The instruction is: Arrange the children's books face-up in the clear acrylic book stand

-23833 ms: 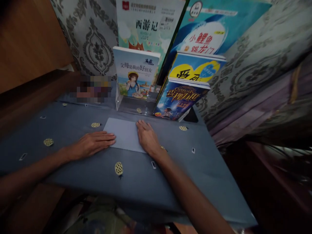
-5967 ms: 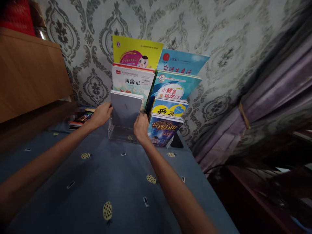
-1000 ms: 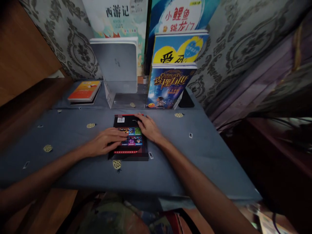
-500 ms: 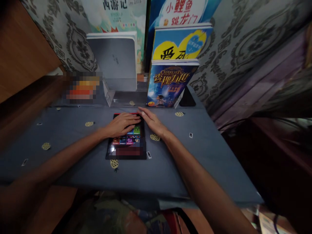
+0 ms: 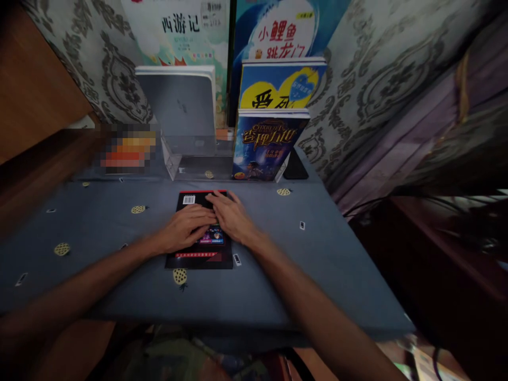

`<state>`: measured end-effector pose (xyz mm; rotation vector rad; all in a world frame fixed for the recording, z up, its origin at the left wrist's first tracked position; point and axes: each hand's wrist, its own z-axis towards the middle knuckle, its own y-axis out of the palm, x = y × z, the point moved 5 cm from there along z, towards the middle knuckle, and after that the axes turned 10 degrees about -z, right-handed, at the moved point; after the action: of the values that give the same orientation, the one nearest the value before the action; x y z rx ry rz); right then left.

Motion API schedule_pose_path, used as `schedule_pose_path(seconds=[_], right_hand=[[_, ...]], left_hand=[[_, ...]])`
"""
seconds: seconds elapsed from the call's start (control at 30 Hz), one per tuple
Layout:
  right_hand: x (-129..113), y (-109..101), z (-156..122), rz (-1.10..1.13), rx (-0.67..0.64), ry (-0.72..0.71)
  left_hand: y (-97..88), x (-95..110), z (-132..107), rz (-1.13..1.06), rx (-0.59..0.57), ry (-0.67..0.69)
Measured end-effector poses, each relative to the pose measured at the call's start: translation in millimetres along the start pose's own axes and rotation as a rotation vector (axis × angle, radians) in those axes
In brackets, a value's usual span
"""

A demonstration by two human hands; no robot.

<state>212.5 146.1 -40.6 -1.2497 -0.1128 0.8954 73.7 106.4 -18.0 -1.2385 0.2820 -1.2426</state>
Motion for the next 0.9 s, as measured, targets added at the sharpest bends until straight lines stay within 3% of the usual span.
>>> schedule_pose_path(seconds=[0.13,0.27,0.47,0.73,0.9], right_hand=[[-19,4,-1,-0.066,-0.047,-0.101],[-14,4,0,-0.118,-0.09,-0.051],[3,-1,-1,-0.156,-0.049,0.123],[8,5,-3,-0.095,-0.086,0.087],[2,-3,-26,-0.025,-0.114,0.061]], left_hand=[[-6.4,-14,-5,0.079,0.148,-0.127],[-5.9,-15,-6,0.119,0.136,-0.123],[-4.9,-15,-7,0.12,0.126,-0.125],[-0.1,-30,-10,0.097,0.149,-0.159],[2.8,-31,-11,0.113,0.14,-0.176]])
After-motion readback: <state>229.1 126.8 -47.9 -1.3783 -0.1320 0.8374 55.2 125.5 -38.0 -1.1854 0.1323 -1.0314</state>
